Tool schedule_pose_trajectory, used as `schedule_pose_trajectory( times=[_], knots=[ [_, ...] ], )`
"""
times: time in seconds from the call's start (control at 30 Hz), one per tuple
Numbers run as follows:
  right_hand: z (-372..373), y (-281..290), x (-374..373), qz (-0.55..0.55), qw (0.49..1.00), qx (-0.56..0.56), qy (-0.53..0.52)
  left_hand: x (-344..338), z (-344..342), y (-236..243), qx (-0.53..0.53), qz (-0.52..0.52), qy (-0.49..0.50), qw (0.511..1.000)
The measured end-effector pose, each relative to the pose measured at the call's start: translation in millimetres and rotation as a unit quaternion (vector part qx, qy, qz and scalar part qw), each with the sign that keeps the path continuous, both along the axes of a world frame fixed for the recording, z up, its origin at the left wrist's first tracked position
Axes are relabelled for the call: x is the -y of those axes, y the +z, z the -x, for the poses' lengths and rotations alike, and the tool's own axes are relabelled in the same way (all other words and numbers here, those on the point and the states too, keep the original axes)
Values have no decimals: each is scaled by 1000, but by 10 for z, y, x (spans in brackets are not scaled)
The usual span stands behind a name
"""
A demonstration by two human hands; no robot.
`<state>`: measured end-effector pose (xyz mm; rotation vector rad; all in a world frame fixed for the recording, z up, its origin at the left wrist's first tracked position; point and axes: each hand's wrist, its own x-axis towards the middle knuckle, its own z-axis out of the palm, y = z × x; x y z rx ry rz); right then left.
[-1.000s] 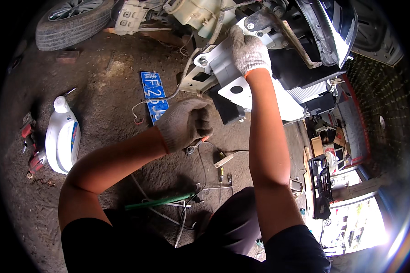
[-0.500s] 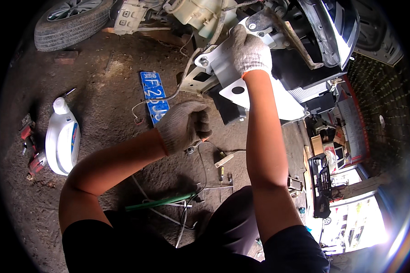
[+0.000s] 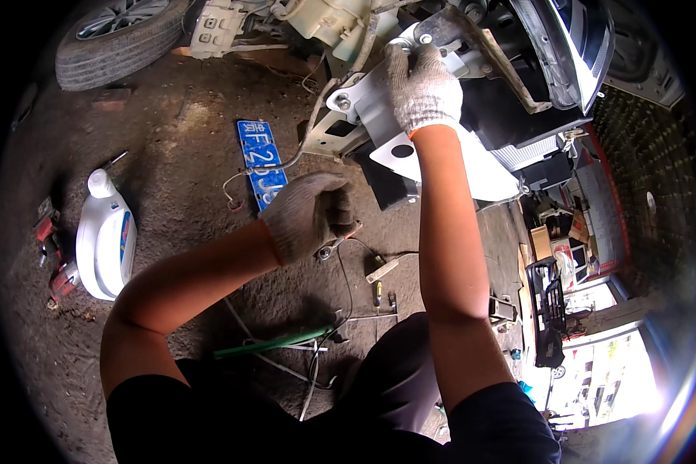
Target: The person positions a white car bumper against the front of a vehicle, aligns it with the frame, and uses a pneumatic impact wrench to drive bolts into the mounting brackets.
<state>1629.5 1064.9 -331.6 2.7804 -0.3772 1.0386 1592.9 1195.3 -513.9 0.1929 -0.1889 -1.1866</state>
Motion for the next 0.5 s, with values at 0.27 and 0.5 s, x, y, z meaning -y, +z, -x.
schedule_pose_trajectory(
  times=[0.27,0.5],
  knots=[
    [12,-26,8,-4,1000,-10,7,1,-49,-41,3,-3,11,1000],
    [-28,-1,-19,-20,1000,15,4,18,-108,13,-8,-18,27,999]
  ],
)
